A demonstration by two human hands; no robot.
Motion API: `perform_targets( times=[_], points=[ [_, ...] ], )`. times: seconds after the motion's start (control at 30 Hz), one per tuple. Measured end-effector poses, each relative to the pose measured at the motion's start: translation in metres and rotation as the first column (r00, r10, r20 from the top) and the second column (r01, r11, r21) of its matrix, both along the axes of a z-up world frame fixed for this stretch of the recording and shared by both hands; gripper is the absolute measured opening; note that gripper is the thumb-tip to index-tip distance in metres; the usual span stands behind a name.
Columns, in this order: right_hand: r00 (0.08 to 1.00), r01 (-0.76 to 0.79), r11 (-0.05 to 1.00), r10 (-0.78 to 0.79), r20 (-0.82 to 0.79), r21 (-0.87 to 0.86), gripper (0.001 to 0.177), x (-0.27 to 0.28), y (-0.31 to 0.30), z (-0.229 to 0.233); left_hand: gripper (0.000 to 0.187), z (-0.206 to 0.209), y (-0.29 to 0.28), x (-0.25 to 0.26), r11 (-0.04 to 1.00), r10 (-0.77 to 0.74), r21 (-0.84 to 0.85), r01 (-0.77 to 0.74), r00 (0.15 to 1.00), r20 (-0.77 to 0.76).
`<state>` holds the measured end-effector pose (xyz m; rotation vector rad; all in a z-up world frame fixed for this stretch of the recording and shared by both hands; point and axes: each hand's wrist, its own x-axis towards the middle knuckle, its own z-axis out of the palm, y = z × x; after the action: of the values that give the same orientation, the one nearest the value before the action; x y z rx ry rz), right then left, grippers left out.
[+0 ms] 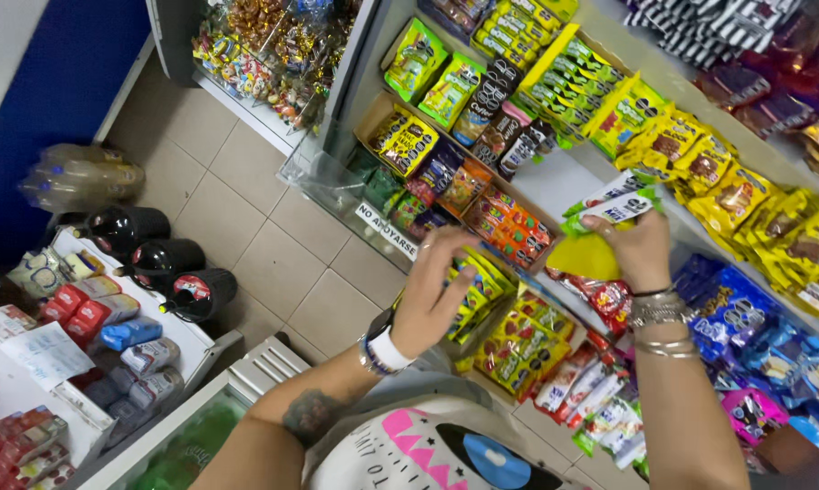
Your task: The person restocks candy and snack items on grocery shelves by hand, taking items from a cardboard box and placing them into designated slots or hanging them on racks.
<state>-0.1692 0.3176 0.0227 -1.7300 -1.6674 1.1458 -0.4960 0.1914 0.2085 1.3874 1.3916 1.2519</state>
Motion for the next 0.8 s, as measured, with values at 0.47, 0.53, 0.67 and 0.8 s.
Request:
perform_targets(
  times=[0.47, 0.53, 0.67, 0.8],
  points=[
    [0.969, 0.247, 0.915, -0.237, 0.070, -0.318, 0.106, -0.102, 0.077, -0.172, 0.023, -0.081, -0.036, -0.053, 0.864, 0.232, -0.425, -0.271, 0.962, -0.142],
    [0.978, 0.208, 0.949, -0.195, 0.077, -0.237, 0.094, -0.099, 0.079, -0.189, 0.021, -0.081, -0.033, -0.053, 0.867, 0.207, -0.433, -0.248, 0.968, -0.140],
    [0.973, 0.067, 0.976, -0.018, 0.230, -0.208, 0.096, -0.100, 0.083, -0.203, 0.023, -0.083, -0.030, -0.060, 0.866, 0.179, -0.447, -0.225, 0.973, -0.142],
    [0.960, 0.152, 0.894, -0.032, 0.278, -0.421, 0.108, -0.111, 0.087, -0.179, 0.022, -0.082, -0.028, -0.065, 0.860, 0.190, -0.451, -0.240, 0.970, -0.154]
  ],
)
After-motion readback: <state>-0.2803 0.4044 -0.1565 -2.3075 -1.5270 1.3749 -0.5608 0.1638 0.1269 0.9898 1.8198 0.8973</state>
